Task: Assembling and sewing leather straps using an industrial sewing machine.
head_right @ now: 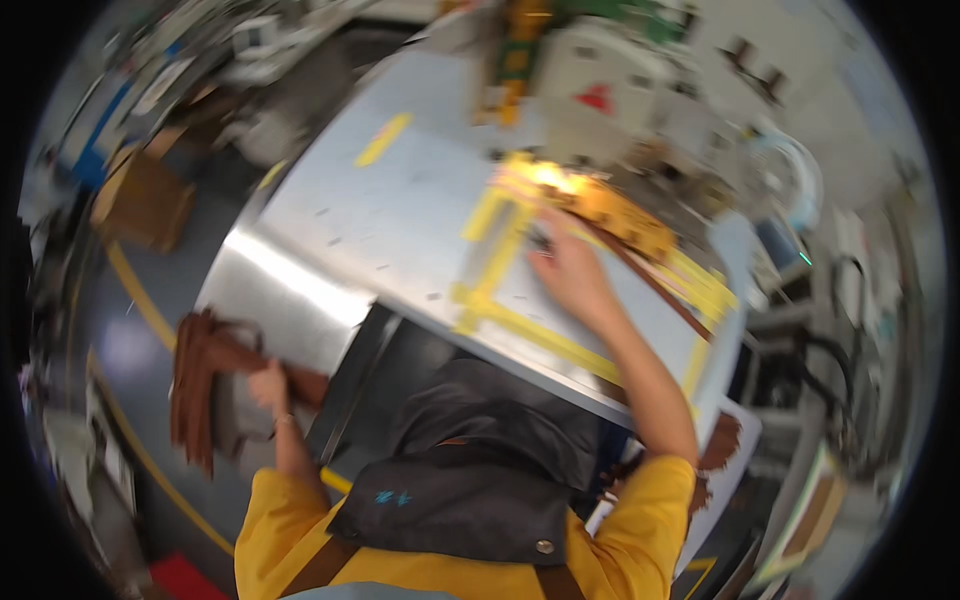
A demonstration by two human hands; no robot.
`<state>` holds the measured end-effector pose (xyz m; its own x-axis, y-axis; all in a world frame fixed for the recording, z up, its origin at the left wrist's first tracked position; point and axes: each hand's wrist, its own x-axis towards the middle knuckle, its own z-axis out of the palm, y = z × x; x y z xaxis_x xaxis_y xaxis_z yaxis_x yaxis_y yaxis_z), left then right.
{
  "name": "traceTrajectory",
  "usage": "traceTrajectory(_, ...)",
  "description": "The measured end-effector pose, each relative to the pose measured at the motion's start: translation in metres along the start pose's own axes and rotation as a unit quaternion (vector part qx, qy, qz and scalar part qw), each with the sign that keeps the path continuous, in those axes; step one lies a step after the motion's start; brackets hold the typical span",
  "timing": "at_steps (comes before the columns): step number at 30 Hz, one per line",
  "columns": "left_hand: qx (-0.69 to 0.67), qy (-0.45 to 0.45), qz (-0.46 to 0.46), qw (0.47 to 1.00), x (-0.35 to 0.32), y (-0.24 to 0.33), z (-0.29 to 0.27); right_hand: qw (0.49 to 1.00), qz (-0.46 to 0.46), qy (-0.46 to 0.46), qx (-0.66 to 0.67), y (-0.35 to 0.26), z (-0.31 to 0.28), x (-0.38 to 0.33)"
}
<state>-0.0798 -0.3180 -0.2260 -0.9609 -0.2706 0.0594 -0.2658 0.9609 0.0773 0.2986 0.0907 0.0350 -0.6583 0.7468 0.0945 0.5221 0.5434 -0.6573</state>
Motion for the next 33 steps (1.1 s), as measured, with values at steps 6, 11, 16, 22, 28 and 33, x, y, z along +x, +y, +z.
traceTrajectory(6, -0.067, -0.037, -0.002, 0.997, -0.011, 0.027, -0.004, 0.976, 0.061, -0.095, 0.186, -0.002, -0.006, -0.006)
traceTrajectory(11, -0.091, -0.062, -0.022, 0.994, -0.008, 0.024, -0.025, 0.87, 0.165, -0.153, 0.439, 0.005, 0.0, 0.008)
traceTrajectory(16, -0.004, 0.168, 0.23, 0.958, -0.005, 0.046, -0.024, 0.814, 0.133, -0.126, 0.552, 0.013, -0.002, 0.003)
traceTrajectory(22, 0.13, -0.025, 0.247, 0.96, 0.051, 0.051, -0.006, 0.893, 0.04, -0.073, 0.442, -0.001, 0.016, 0.025)
traceTrajectory(28, -0.201, 0.225, 0.426, 0.853, 0.008, 0.145, -0.097, 0.948, 0.092, 0.039, 0.302, 0.0, 0.022, 0.067)
traceTrajectory(33, -0.489, 0.108, 0.571, 0.651, -0.067, 0.26, -0.231, 0.912, 0.053, 0.145, 0.38, -0.006, 0.04, 0.097)
